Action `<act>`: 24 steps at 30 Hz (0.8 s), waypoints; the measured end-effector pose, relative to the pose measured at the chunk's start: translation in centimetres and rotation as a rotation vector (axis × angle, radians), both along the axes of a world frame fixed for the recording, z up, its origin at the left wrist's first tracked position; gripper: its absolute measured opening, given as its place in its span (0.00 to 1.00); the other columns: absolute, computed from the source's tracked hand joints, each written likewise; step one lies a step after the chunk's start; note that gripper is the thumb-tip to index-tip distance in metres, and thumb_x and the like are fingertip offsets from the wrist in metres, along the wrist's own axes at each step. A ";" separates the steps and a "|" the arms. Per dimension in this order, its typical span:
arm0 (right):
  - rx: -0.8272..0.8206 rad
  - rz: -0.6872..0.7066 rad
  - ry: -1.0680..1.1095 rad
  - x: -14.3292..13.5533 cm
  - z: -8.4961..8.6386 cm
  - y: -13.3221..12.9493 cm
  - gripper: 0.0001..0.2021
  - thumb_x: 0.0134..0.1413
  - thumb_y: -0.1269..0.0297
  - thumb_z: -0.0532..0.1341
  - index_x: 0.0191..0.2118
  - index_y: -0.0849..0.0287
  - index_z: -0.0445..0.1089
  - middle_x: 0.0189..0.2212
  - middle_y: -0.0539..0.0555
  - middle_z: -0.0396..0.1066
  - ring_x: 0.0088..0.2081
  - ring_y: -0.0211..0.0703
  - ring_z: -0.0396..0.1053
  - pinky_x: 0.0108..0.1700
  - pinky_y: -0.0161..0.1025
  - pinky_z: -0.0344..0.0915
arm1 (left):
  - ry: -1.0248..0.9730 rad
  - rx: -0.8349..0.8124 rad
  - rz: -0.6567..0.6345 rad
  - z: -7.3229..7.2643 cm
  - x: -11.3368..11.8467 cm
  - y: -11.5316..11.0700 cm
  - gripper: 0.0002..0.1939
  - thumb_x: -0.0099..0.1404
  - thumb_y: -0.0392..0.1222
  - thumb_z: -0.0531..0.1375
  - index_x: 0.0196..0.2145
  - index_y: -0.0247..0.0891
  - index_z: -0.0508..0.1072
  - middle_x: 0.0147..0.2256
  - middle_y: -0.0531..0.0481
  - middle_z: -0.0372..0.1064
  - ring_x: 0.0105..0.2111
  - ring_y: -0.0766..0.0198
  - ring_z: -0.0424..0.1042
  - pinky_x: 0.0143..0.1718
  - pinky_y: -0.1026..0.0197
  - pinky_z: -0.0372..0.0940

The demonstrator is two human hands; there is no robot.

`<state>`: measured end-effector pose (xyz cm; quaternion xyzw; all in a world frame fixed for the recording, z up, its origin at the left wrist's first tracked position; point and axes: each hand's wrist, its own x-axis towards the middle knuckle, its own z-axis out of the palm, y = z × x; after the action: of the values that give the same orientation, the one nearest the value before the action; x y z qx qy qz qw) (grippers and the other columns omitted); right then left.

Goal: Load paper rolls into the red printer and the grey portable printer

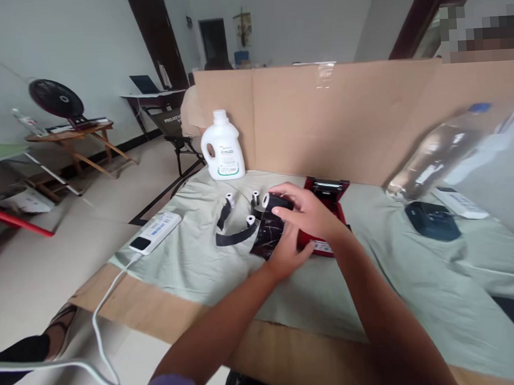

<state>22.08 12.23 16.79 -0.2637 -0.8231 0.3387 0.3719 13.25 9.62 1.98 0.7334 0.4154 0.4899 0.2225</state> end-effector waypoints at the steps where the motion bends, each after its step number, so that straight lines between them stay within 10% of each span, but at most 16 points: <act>1: -0.004 -0.041 -0.011 1.9 0.4 0.1 0.16 0.58 0.66 0.60 0.52 0.54 0.70 0.49 0.53 0.71 0.50 0.48 0.69 0.48 0.43 0.68 | 0.006 0.005 0.040 -0.1 0.0 -0.3 0.31 0.66 0.48 0.59 0.64 0.41 0.58 0.60 0.41 0.63 0.64 0.46 0.58 0.66 0.42 0.54; 8: 0.063 -0.281 -0.290 9.2 -1.0 3.6 0.15 0.57 0.70 0.59 0.50 0.56 0.72 0.51 0.55 0.72 0.52 0.49 0.69 0.55 0.45 0.64 | 0.029 0.358 0.171 -0.7 0.0 -0.4 0.35 0.65 0.47 0.60 0.65 0.40 0.53 0.62 0.36 0.57 0.62 0.46 0.59 0.61 0.41 0.58; 24: -0.112 -0.546 -0.832 8.1 -5.6 6.6 0.13 0.55 0.68 0.60 0.46 0.53 0.75 0.48 0.56 0.75 0.52 0.56 0.69 0.57 0.55 0.51 | 0.268 0.441 0.141 0.0 0.8 0.3 0.18 0.67 0.30 0.55 0.51 0.45 0.73 0.53 0.47 0.71 0.57 0.54 0.62 0.56 0.48 0.61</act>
<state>30.22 18.82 11.21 -0.6018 -0.7831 0.1390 0.0726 14.04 9.92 1.95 0.7918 0.3743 0.4813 -0.0346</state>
